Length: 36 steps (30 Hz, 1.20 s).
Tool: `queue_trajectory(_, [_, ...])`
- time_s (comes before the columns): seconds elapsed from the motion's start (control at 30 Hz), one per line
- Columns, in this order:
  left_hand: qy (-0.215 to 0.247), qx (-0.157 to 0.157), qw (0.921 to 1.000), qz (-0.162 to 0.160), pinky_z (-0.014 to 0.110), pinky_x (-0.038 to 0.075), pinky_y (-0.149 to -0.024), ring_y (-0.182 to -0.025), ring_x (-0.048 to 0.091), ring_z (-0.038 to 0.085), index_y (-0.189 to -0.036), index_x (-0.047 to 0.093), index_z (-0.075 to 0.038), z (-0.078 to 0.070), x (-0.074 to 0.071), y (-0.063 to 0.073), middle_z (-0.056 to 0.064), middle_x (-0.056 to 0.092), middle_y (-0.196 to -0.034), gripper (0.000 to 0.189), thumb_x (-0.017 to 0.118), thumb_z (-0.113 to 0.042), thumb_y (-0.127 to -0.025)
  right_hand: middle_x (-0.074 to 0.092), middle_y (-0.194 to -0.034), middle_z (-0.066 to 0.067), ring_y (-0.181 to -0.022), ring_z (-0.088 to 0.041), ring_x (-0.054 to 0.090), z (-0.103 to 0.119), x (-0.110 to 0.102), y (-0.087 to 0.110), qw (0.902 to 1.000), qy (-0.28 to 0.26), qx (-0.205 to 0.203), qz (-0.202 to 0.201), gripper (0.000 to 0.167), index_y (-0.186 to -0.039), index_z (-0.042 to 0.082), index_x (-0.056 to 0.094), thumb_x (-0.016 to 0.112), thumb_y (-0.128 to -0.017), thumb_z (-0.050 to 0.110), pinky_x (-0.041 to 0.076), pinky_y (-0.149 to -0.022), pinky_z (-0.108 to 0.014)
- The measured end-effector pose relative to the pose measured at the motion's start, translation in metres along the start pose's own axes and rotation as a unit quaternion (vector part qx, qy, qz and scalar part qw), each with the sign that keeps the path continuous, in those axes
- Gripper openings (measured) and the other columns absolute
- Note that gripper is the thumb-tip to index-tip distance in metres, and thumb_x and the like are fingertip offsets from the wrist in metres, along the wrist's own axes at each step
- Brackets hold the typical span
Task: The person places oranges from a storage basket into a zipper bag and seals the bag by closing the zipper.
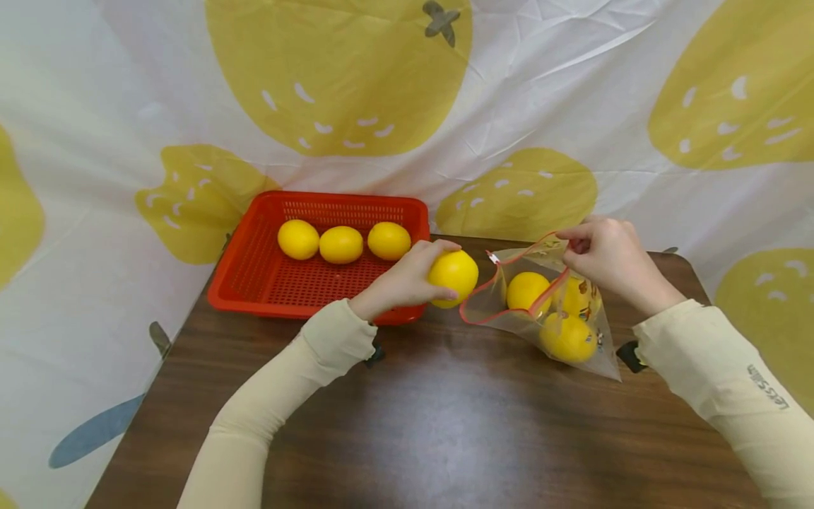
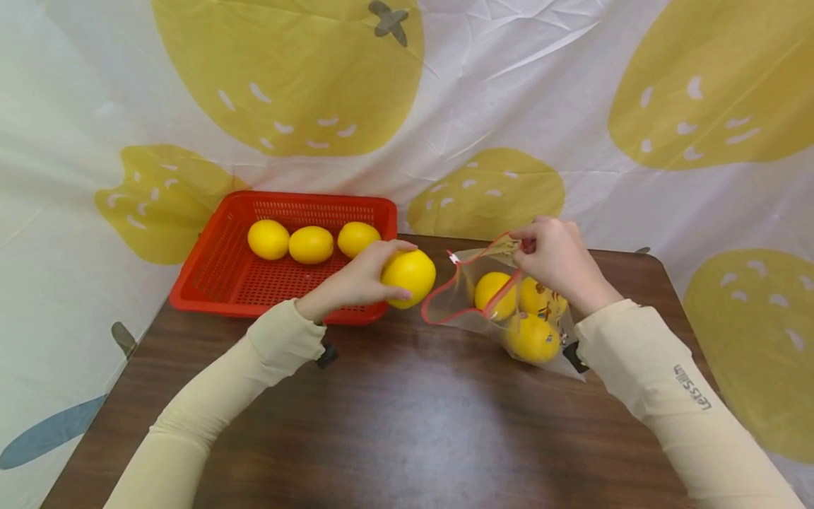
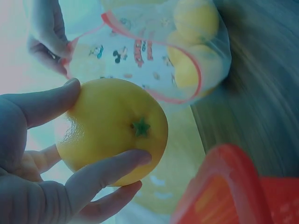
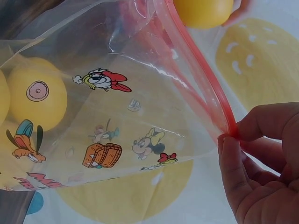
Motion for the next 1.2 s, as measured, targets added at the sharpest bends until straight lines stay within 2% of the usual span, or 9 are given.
queue_trajectory(0.23, [-0.001, 0.004, 0.9999, 0.011, 0.038, 0.04, -0.09, -0.112, 0.04, 0.024, -0.133, 0.042, -0.012, -0.008, 0.018, -0.008, 0.012, 0.049, -0.122, 0.067, 0.074, -0.022, -0.075, 0.061, -0.074, -0.009, -0.061, -0.017, 0.054, 0.0, 0.001, 0.0, 0.9999, -0.005, 0.011, 0.003, 0.028, -0.099, -0.003, 0.069, 0.058, -0.074, 0.004, 0.041, -0.052, -0.026])
queue_trajectory(0.53, [0.025, 0.014, 0.9993, 0.025, 0.037, 0.04, -0.088, -0.112, 0.038, 0.024, -0.134, 0.041, -0.013, -0.016, 0.037, -0.016, 0.011, 0.05, -0.122, 0.067, 0.074, -0.023, -0.076, 0.061, -0.074, -0.009, -0.061, -0.017, 0.054, 0.001, 0.001, -0.001, 0.9999, -0.007, 0.009, 0.0, 0.027, -0.098, -0.002, 0.069, 0.059, -0.074, 0.004, 0.041, -0.052, -0.026])
queue_trajectory(0.83, [0.036, 0.029, 0.9988, 0.017, 0.034, 0.04, -0.087, -0.112, 0.039, 0.023, -0.135, 0.041, -0.015, -0.026, 0.041, -0.023, 0.007, 0.05, -0.125, 0.068, 0.074, -0.025, -0.076, 0.063, -0.072, -0.008, -0.058, -0.015, 0.053, 0.003, 0.001, -0.001, 1.0, -0.006, 0.0, -0.007, 0.026, -0.097, -0.001, 0.07, 0.06, -0.074, 0.005, 0.04, -0.05, -0.024])
queue_trajectory(1.0, [0.042, 0.041, 0.998, 0.025, 0.033, 0.039, -0.089, -0.114, 0.039, 0.024, -0.137, 0.04, -0.013, -0.031, 0.045, -0.027, 0.007, 0.049, -0.129, 0.07, 0.073, -0.025, -0.076, 0.063, -0.071, -0.009, -0.056, -0.013, 0.052, 0.004, 0.001, -0.001, 0.9999, -0.01, -0.006, -0.007, 0.025, -0.096, -0.002, 0.07, 0.06, -0.074, 0.004, 0.039, -0.047, -0.023])
queue_trajectory(1.2, [0.021, 0.022, 0.9991, 0.028, 0.032, 0.039, -0.089, -0.113, 0.041, 0.025, -0.138, 0.038, -0.013, -0.028, 0.052, -0.029, 0.008, 0.052, -0.126, 0.071, 0.072, -0.027, -0.077, 0.063, -0.071, -0.01, -0.056, -0.013, 0.052, 0.005, 0.002, -0.002, 0.9999, -0.009, -0.008, -0.003, 0.025, -0.096, -0.003, 0.07, 0.06, -0.074, 0.003, 0.04, -0.047, -0.023])
Point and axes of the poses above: each hand's wrist, its own y-axis away from the middle knuckle, its own x-axis out of the palm, z = x × y, the point moved 10 cm from there along -y, towards the middle knuckle
